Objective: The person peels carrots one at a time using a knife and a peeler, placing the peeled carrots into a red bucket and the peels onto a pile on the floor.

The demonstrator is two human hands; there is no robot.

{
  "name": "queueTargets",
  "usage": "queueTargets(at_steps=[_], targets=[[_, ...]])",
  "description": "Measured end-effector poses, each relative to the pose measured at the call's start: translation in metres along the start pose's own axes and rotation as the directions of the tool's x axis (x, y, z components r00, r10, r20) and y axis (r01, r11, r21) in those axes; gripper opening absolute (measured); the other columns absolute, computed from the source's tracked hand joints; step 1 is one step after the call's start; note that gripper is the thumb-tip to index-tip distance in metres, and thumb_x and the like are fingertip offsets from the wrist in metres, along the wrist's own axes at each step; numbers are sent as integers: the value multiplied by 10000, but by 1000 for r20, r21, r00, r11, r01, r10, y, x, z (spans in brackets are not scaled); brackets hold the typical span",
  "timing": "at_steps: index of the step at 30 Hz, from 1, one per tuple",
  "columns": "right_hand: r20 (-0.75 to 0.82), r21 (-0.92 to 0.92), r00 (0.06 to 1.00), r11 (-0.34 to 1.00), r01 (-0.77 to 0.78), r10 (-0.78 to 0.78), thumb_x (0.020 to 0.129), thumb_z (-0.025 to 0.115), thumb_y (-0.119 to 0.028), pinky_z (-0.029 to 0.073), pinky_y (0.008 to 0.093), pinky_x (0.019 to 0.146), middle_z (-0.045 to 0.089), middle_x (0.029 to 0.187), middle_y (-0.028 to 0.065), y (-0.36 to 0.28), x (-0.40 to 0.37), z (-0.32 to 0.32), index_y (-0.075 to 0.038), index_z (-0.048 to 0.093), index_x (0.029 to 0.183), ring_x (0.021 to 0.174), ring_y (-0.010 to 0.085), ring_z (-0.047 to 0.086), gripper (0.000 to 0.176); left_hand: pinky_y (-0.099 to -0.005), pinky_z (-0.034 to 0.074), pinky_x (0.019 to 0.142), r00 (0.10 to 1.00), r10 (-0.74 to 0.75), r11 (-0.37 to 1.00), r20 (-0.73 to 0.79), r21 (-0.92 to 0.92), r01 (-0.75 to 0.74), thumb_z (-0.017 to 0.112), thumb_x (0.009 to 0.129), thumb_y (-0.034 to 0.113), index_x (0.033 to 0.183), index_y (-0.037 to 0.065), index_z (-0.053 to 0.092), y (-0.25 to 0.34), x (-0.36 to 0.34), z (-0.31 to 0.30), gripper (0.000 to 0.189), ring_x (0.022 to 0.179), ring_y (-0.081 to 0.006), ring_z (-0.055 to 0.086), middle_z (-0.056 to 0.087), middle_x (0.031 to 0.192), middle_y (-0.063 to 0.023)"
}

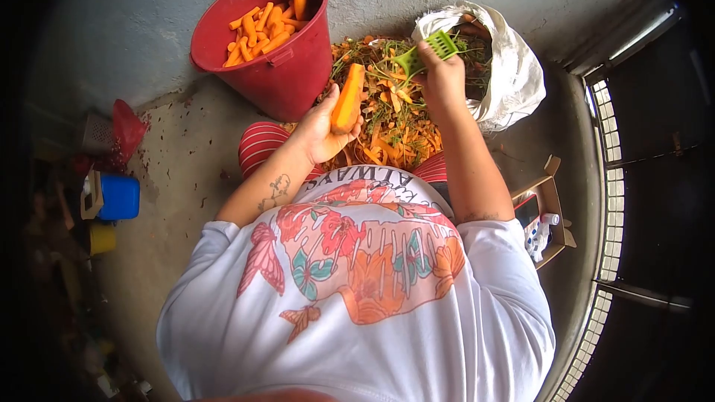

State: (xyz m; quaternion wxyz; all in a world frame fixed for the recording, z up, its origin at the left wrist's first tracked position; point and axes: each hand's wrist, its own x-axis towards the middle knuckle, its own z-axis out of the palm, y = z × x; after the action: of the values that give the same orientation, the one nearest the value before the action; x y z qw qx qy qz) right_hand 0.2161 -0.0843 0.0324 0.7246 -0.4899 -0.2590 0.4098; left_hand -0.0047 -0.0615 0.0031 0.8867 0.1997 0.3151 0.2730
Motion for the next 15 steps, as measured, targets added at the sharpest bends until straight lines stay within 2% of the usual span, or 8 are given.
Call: queueTargets(at_steps=[1,4,7,10,13,15], targets=[[99,126,995,991,-38,26,874,624,-142,533,268,500,621,791,90,5,-8,8,-15,563,914,652,161,634,146,-322,489,742,998,-1,999,-65,-47,-2,431,960,422,1180,81,520,-1,0,5,415,872,-187,553,579,1023,-67],[216,11,972,995,-100,96,881,620,-157,497,246,475,625,738,63,16,-39,23,-18,567,900,602,138,620,150,-339,495,764,999,-20,990,-36,-139,15,403,974,401,1195,94,501,-5,14,-6,391,930,-210,558,587,1043,-73],[266,-102,962,994,-33,59,882,621,-160,454,223,455,638,732,38,22,-55,31,-15,617,867,566,109,594,146,-340,492,772,998,-50,984,-41,-175,42,379,985,377,1199,104,497,-5,13,-1,366,951,-212,566,590,1073,-81],[268,-44,961,997,-56,66,876,629,-155,446,221,444,636,723,37,25,-53,32,-9,619,863,554,104,585,147,-329,492,773,999,-35,986,22,-160,38,365,991,364,1183,106,503,-6,1,13,350,968,-204,570,588,1096,-87],[233,-39,970,998,-59,66,874,628,-138,438,224,430,631,709,38,28,-46,27,-11,615,855,539,107,581,129,-319,495,741,996,-9,999,-88,-33,7,367,990,374,1175,100,512,-10,-7,20,360,921,-181,577,603,1043,-74],[229,-28,969,996,-86,90,876,621,-124,444,228,426,629,724,45,26,-40,25,-13,601,865,545,115,586,114,-314,493,712,995,15,998,-99,65,-9,365,990,381,1169,96,524,-13,-8,16,372,873,-167,576,610,1001,-62]])
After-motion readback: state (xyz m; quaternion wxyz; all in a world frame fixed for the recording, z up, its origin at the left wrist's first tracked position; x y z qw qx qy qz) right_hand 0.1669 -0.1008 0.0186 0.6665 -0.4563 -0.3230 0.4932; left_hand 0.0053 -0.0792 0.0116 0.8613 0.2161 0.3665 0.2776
